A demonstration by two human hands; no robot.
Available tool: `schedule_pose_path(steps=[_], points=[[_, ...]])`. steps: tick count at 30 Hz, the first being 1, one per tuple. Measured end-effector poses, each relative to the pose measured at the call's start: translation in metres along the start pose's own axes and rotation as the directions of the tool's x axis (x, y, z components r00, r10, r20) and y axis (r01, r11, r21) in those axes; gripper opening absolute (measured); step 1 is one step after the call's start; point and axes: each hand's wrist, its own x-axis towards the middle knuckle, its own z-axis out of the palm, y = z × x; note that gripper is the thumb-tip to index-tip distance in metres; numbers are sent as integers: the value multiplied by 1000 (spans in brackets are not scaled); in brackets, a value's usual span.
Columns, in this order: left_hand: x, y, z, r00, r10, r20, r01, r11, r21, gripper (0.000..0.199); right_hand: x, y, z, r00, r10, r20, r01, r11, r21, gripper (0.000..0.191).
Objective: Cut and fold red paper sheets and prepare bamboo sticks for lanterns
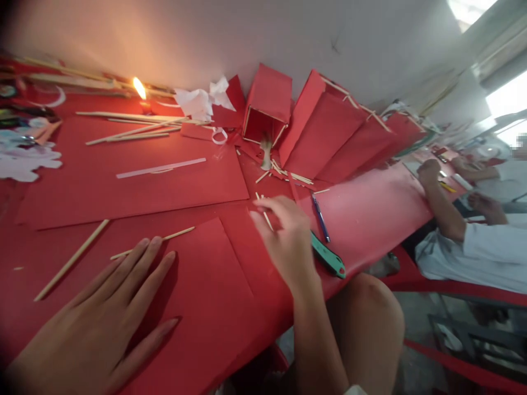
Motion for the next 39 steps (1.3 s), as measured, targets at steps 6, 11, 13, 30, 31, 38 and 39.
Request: schedule_pose_path(steps=[6, 11, 13, 30, 31, 38, 39], points=[[-1, -2, 2, 1000, 11, -11, -11, 1000, -5, 84, -92, 42, -48, 969, 226, 95, -161, 878, -452, 54], [2, 0, -4, 1000, 18, -14, -18, 1000, -3, 82, -104, 52, -57, 977, 210, 37, -145, 784, -604, 45], [2, 1, -4, 1000, 13, -27, -13, 1000, 5, 80, -103, 50, -58, 982, 184, 44, -120, 784, -610, 43], [7, 6, -11, 1000, 21, -15, -20, 997, 78, 77, -98, -69, 2, 952, 90, 294, -4, 959, -282, 48], [7, 6, -11, 1000, 19, -17, -17, 997, 81, 76, -97, -70, 3, 945, 78, 317, 20, 955, -295, 49], [6, 7, -14, 999, 26, -23, -24, 996, 91, 75, -100, -75, 0, 930, 9, 368, 126, 932, -341, 54], [6, 7, -14, 999, 26, -23, -24, 996, 91, 75, -101, -76, 0, 929, 3, 371, 136, 928, -347, 55]])
